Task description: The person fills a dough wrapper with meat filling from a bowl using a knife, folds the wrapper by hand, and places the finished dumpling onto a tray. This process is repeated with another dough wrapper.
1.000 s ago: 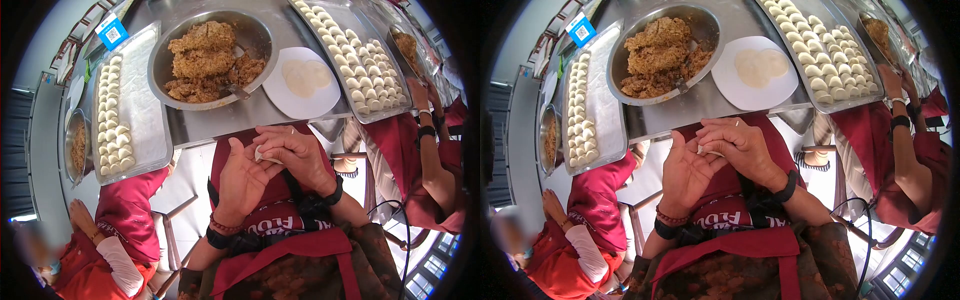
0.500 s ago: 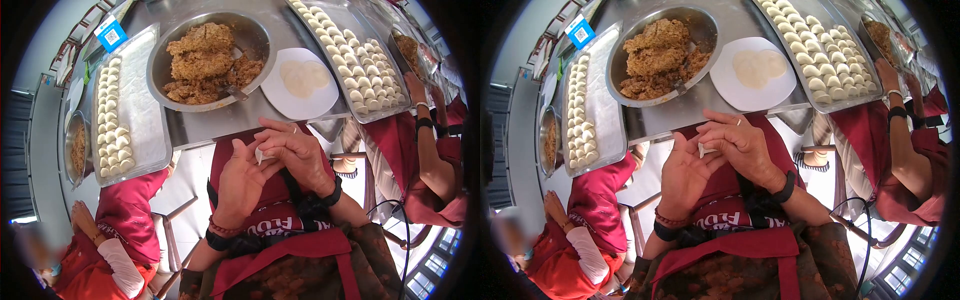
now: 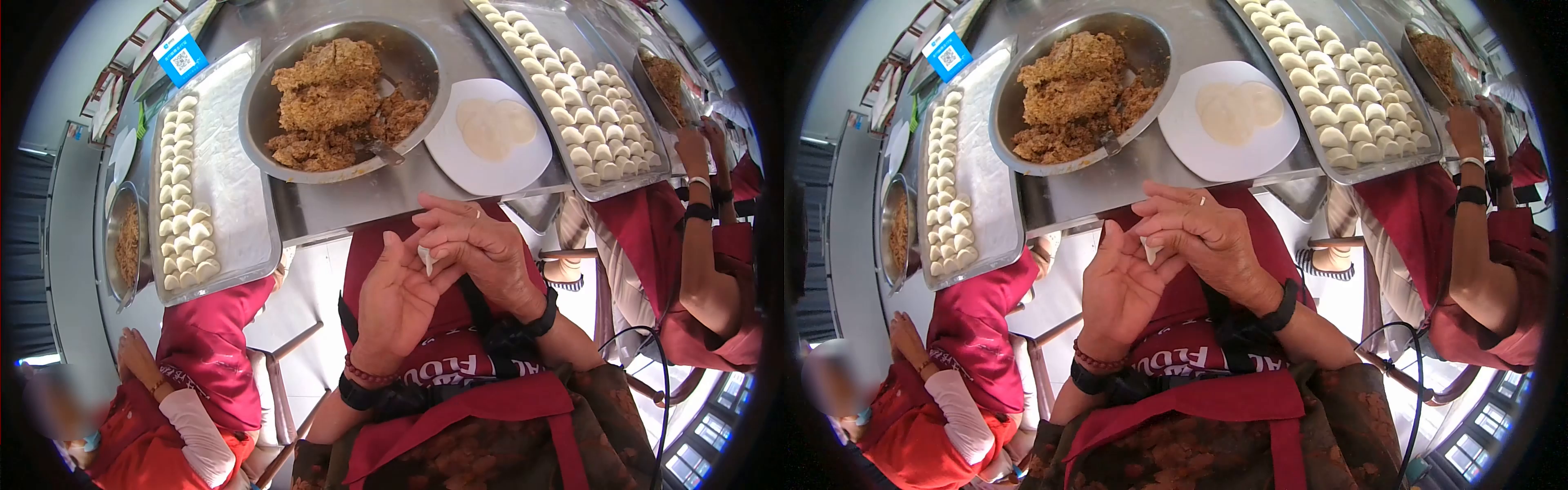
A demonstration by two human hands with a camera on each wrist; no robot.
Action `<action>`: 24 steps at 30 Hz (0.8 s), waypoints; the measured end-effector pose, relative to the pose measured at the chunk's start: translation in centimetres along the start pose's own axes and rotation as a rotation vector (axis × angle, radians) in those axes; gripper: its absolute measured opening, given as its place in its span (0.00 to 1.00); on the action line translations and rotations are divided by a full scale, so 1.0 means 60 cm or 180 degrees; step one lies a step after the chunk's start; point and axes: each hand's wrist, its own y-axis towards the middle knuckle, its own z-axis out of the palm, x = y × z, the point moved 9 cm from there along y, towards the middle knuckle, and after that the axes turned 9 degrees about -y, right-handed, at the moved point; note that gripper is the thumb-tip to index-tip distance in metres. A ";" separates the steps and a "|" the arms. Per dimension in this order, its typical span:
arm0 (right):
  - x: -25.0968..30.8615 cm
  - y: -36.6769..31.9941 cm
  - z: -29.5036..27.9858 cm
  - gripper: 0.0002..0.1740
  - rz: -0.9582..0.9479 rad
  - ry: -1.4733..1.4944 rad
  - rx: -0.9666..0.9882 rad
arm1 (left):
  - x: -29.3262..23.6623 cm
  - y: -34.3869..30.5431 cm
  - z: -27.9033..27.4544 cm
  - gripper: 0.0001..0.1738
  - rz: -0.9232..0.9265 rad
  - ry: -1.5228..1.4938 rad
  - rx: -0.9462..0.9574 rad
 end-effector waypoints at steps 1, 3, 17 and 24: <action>0.006 0.002 -0.002 0.11 -0.0034 -0.0138 0.0018 | 0.000 0.000 -0.002 0.33 0.0007 -0.0018 0.0017; 0.009 0.002 -0.003 0.11 -0.0098 -0.0252 0.0030 | 0.002 0.000 -0.009 0.33 0.0022 -0.0054 0.0053; 0.028 0.003 -0.002 0.19 -0.0628 -0.1055 0.0165 | 0.007 0.002 -0.011 0.30 0.0108 -0.0512 0.0055; 0.036 0.006 -0.014 0.21 -0.0298 -0.0707 -0.0282 | -0.001 0.003 -0.009 0.31 0.0094 -0.0335 0.0042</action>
